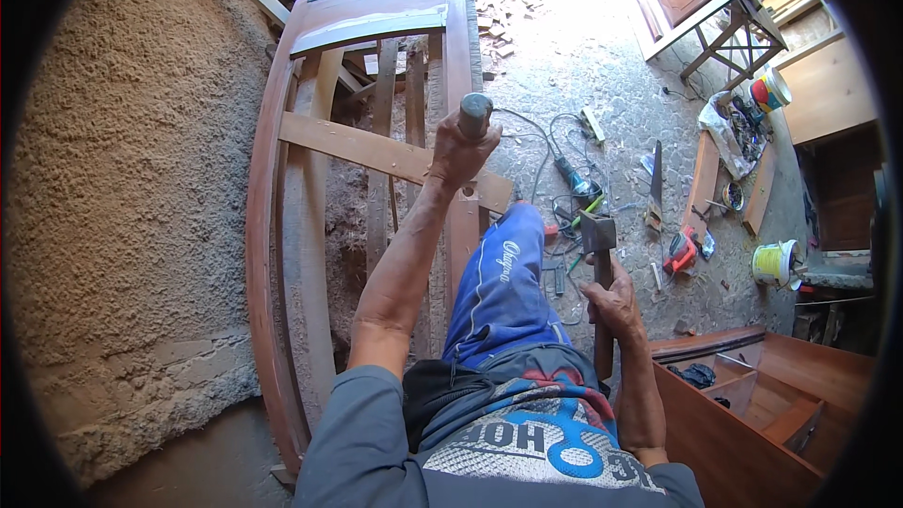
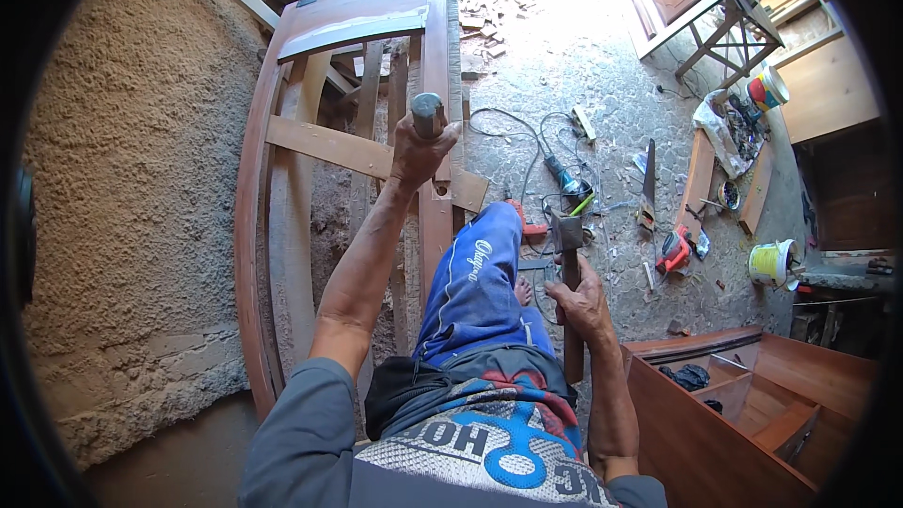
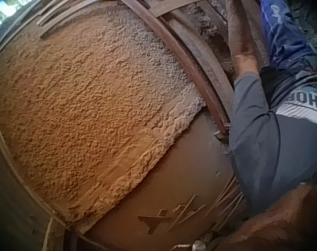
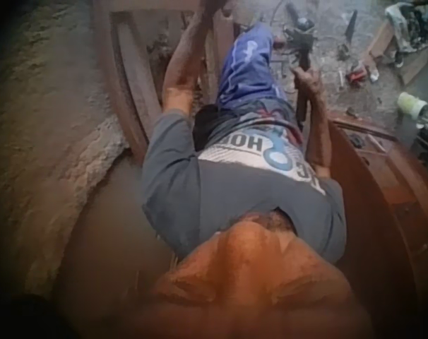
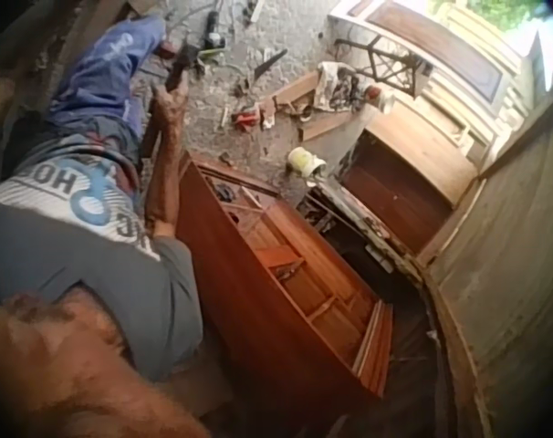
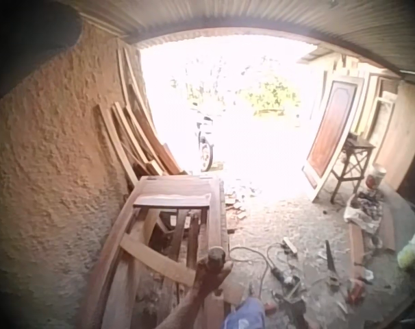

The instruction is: The person uses a chisel and a mallet to carve a rectangular recess into a wooden frame. They repeatedly position the chisel and strike it with the mallet to remove wood chips, gradually deepening the cut.

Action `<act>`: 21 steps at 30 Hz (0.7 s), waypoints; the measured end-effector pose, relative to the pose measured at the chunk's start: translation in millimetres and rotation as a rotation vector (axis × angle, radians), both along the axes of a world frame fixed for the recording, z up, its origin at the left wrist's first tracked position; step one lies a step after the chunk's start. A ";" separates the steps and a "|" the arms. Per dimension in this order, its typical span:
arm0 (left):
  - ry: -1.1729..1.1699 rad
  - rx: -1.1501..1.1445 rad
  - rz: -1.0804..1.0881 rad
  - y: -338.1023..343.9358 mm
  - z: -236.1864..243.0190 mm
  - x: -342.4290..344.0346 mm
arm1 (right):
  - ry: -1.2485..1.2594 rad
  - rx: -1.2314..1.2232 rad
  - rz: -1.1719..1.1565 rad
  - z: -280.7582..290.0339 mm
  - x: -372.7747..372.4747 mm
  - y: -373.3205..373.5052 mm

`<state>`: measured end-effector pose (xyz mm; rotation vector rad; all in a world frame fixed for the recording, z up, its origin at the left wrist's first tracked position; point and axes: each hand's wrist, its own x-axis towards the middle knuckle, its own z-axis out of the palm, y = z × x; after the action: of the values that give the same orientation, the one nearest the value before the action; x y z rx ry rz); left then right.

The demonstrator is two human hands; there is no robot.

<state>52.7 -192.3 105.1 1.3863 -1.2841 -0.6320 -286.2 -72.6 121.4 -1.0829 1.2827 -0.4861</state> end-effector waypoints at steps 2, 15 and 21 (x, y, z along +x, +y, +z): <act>-0.033 -0.012 0.009 -0.8 -4.0 0.0 | 0.000 -0.008 0.008 0.9 2.1 -0.6; -0.128 -0.096 0.030 0.5 -9.9 -7.0 | 0.245 -0.727 0.244 43.9 45.4 -41.8; -0.258 -0.335 -0.009 1.3 -17.6 -3.3 | 0.386 -1.104 0.324 130.0 119.3 -80.5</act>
<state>49.4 -191.0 87.5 1.2087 -1.5223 -0.2307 -166.9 -153.1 251.4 -2.3554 1.0993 -0.7875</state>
